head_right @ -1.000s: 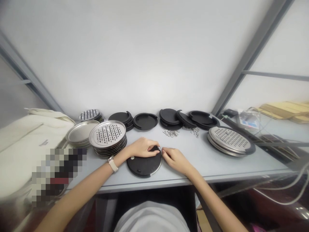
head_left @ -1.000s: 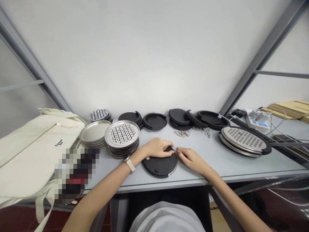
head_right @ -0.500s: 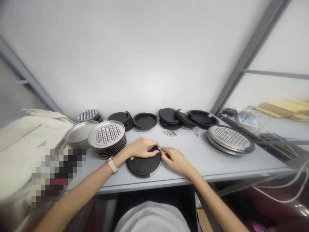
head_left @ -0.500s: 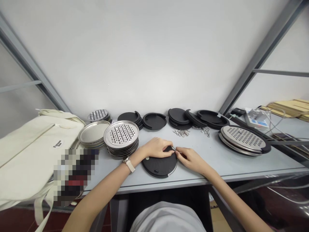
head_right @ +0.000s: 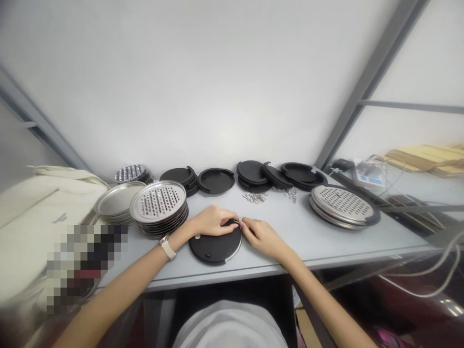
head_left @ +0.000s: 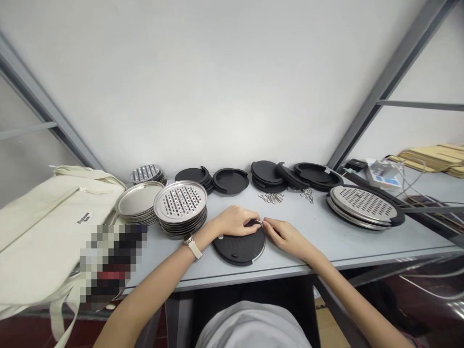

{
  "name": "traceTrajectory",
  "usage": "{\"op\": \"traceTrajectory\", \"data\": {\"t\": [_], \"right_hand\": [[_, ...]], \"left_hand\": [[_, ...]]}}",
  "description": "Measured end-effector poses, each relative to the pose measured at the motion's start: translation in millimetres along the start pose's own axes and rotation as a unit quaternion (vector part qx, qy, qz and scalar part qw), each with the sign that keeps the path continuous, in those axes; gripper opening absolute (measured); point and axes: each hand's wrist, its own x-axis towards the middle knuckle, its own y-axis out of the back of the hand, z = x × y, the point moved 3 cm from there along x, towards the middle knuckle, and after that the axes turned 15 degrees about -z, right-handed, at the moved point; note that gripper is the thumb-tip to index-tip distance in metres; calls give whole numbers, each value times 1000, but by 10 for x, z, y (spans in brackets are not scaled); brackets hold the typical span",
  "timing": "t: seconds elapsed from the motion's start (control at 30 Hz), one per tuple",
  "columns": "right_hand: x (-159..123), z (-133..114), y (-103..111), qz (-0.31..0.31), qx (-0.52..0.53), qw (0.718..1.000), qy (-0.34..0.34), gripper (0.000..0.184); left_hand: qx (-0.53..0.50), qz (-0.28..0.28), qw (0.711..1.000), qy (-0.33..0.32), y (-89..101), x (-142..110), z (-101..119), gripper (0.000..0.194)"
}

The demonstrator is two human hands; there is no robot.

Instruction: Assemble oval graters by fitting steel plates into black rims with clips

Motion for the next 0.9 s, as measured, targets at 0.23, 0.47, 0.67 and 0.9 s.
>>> {"op": "traceTrajectory", "data": {"t": [0.23,0.47,0.67,0.9], "right_hand": [[-3,6,-8,9,1,1000,-2,30],[-5,11,-2,9,9,1000,0,29],[-6,7,10,-5,14,1000,9,31],[-6,25,-1,-4,11,1000,8,31]], "left_hand": [[8,1,1000,13,17,-6,19,23],[8,-2,1000,20,21,-10,23,27],[-12,-1,1000,27,31,-15,26,31],[-19,5,999,27,16,-8,3,24]]}}
